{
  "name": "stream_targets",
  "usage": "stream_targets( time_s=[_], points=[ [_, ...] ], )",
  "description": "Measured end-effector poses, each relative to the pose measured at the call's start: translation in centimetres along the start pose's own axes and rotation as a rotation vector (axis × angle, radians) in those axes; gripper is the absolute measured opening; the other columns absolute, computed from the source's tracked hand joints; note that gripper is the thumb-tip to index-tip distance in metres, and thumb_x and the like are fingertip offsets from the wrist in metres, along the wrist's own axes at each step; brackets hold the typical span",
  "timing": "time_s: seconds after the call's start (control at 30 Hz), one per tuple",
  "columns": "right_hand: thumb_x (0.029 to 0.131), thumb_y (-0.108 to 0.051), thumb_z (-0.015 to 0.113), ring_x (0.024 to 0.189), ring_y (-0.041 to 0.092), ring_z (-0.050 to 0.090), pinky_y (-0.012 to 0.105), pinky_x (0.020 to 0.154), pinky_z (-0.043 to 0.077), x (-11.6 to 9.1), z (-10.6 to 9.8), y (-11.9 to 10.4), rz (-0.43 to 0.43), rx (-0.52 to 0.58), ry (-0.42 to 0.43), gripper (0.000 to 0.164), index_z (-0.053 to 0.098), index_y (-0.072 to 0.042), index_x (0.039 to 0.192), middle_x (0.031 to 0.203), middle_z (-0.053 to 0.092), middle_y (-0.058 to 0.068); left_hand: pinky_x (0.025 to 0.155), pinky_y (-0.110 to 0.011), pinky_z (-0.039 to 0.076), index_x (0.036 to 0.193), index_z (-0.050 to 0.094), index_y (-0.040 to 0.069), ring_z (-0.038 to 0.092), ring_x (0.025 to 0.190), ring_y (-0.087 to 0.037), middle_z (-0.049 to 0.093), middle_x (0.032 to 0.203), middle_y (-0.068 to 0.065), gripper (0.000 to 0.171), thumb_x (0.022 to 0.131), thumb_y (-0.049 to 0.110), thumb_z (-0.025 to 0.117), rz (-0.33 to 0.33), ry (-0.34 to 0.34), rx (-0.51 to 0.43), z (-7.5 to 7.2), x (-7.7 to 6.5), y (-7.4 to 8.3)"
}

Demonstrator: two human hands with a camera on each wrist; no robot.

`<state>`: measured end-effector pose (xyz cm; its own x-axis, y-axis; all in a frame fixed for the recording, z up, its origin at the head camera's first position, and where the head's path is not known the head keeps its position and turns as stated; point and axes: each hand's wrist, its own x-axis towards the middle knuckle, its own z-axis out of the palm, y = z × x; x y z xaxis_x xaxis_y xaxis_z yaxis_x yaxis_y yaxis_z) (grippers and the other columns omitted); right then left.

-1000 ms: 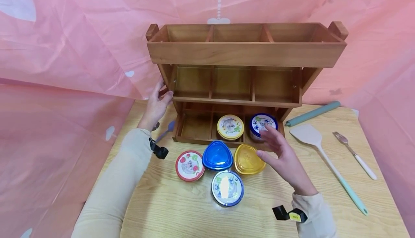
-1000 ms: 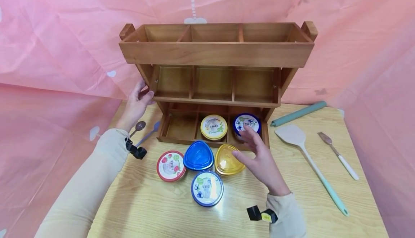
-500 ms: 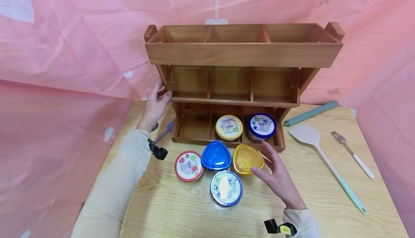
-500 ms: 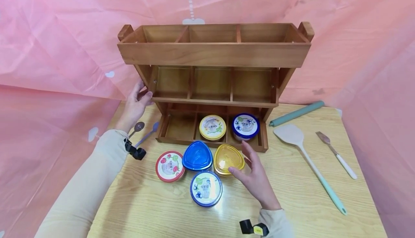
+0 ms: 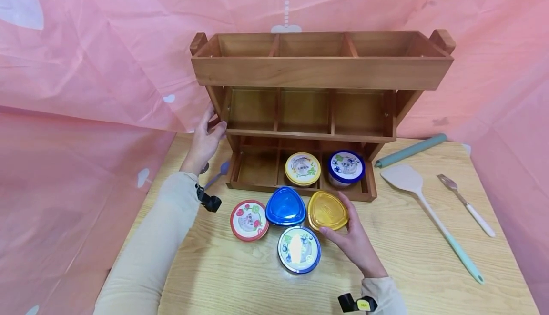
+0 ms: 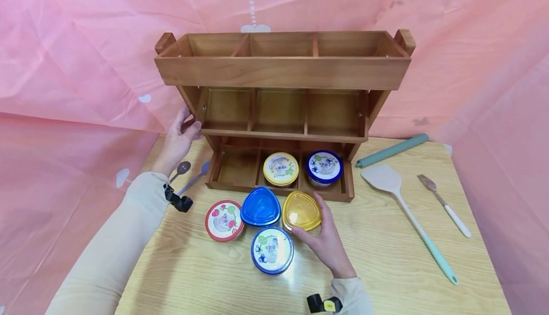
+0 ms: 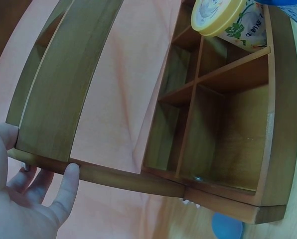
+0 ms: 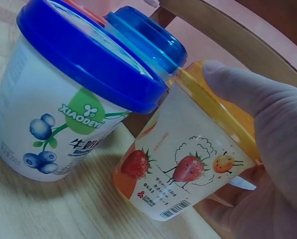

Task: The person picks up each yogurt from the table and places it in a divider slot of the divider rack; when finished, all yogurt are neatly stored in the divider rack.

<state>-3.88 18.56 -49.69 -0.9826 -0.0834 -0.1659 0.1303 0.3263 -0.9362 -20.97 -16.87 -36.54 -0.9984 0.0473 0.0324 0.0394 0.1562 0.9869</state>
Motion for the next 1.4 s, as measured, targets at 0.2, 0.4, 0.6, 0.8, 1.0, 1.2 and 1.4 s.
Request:
stream_targets(
  time_s=[0.2, 0.4, 0.6, 0.8, 1.0, 1.2, 1.4],
  points=[
    [0.084, -0.024, 0.079, 0.142, 0.031, 0.033, 0.047, 0.119, 0.027, 0.1, 0.1, 0.1, 0.017, 0.014, 0.008, 0.093, 0.020, -0.016, 0.156, 0.157, 0.030, 0.013, 0.108, -0.052, 0.045, 0.160, 0.015, 0.017, 0.041, 0.139, -0.033, 0.025, 0.160, -0.013, 0.068, 0.101, 0.006, 0.048, -0.010, -0.002, 0.006, 0.0, 0.0, 0.1],
    [0.083, -0.024, 0.080, 0.140, 0.028, 0.037, 0.003, 0.099, 0.030, 0.0, 0.0, 0.2, 0.014, 0.033, 0.020, 0.089, 0.025, -0.018, 0.154, 0.155, 0.034, 0.010, 0.107, -0.054, 0.045, 0.159, 0.016, 0.017, 0.043, 0.137, -0.034, 0.026, 0.160, -0.014, 0.068, 0.101, 0.005, 0.048, 0.002, -0.004, 0.001, 0.0, -0.1, 0.1],
    [0.083, -0.027, 0.080, 0.138, 0.026, 0.039, 0.002, 0.097, 0.033, -0.3, -0.4, 0.1, 0.029, 0.046, 0.034, 0.090, 0.025, -0.019, 0.154, 0.155, 0.033, 0.009, 0.106, -0.052, 0.046, 0.159, 0.017, 0.019, 0.043, 0.137, -0.034, 0.026, 0.160, -0.013, 0.068, 0.101, 0.007, 0.048, 0.004, -0.002, -0.001, -0.1, 0.4, -0.7],
    [0.085, -0.020, 0.078, 0.131, 0.016, 0.043, 0.002, 0.096, 0.036, -1.3, -2.0, -1.1, -0.015, 0.033, 0.082, 0.088, 0.024, -0.015, 0.154, 0.152, 0.036, 0.011, 0.105, -0.049, 0.048, 0.159, 0.016, 0.030, 0.044, 0.137, -0.030, 0.026, 0.161, -0.006, 0.068, 0.102, 0.014, 0.050, 0.022, 0.005, 0.014, -0.4, 1.4, -2.6],
    [0.085, 0.000, 0.074, 0.122, -0.004, 0.046, 0.003, 0.097, 0.037, -2.4, -3.5, -3.2, -0.145, 0.065, 0.130, 0.084, 0.026, -0.011, 0.153, 0.144, 0.039, 0.010, 0.107, -0.049, 0.047, 0.159, 0.017, 0.030, 0.042, 0.139, -0.029, 0.026, 0.161, -0.005, 0.068, 0.102, 0.013, 0.050, 0.011, 0.000, 0.009, -0.4, 1.4, -2.6],
    [0.084, 0.006, 0.072, 0.122, -0.001, 0.049, 0.005, 0.099, 0.039, -2.1, -4.2, -6.0, -0.238, 0.063, 0.089, 0.083, 0.027, -0.009, 0.152, 0.142, 0.040, 0.009, 0.109, -0.052, 0.044, 0.160, 0.015, 0.020, 0.038, 0.142, -0.032, 0.024, 0.161, -0.011, 0.068, 0.102, 0.008, 0.049, -0.015, -0.015, -0.004, -0.1, 0.3, -0.6],
    [0.087, -0.004, 0.073, 0.122, 0.007, 0.050, 0.006, 0.098, 0.042, -0.5, -3.9, -8.9, -0.247, 0.029, 0.029, 0.080, 0.026, -0.014, 0.152, 0.144, 0.039, 0.009, 0.108, -0.050, 0.046, 0.160, 0.015, 0.017, 0.040, 0.140, -0.033, 0.026, 0.160, -0.013, 0.068, 0.101, 0.007, 0.048, 0.001, -0.014, 0.008, 0.0, -0.1, 0.1]
  ],
)
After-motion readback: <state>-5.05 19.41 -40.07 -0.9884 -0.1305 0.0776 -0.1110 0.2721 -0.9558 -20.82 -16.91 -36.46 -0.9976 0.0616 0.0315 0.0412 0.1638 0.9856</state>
